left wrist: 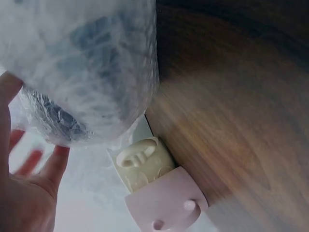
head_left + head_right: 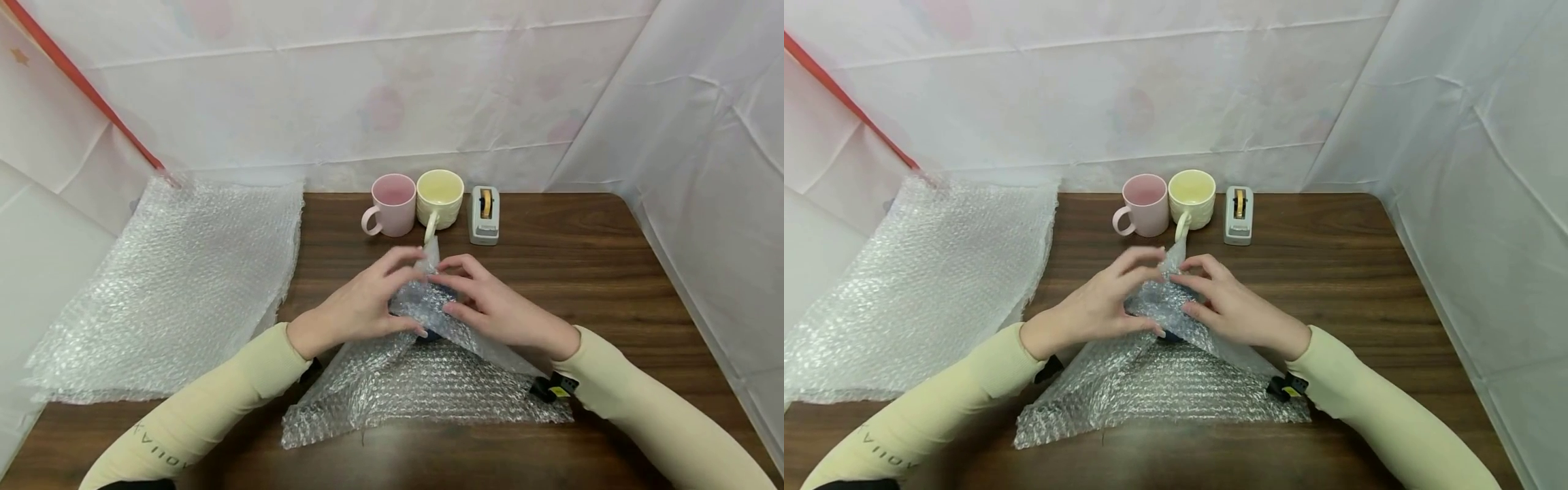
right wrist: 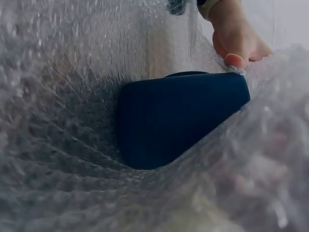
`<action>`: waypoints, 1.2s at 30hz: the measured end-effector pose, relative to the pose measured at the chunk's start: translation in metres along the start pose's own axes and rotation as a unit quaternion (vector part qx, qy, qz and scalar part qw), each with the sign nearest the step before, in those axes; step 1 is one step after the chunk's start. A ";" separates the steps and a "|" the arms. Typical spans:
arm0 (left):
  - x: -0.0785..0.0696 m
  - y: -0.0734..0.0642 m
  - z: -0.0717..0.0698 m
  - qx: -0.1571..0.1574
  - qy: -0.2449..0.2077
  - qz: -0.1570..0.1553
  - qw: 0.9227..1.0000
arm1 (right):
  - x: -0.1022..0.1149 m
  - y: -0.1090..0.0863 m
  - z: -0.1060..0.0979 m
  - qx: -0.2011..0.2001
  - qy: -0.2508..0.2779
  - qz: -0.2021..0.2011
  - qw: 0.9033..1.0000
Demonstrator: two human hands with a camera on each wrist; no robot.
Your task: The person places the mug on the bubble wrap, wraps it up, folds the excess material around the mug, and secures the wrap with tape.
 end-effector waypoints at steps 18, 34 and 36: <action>-0.007 -0.008 0.019 0.154 0.127 0.107 0.974 | 0.011 -0.005 -0.012 0.081 -0.048 -0.067 0.993; -0.003 -0.006 0.019 0.191 0.114 0.103 0.969 | 0.031 -0.011 -0.030 0.113 -0.123 -0.107 0.980; -0.001 -0.005 0.019 0.194 0.112 0.100 0.969 | 0.028 -0.009 -0.023 0.115 -0.138 -0.123 0.976</action>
Point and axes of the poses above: each hand's wrist, its own y-axis towards the middle knuckle, its own z-axis out of the palm, x = y × z, the point moved 7 cm from there along y, towards the middle knuckle, and after that the axes turned 13 degrees about y, right-handed, at the moved point
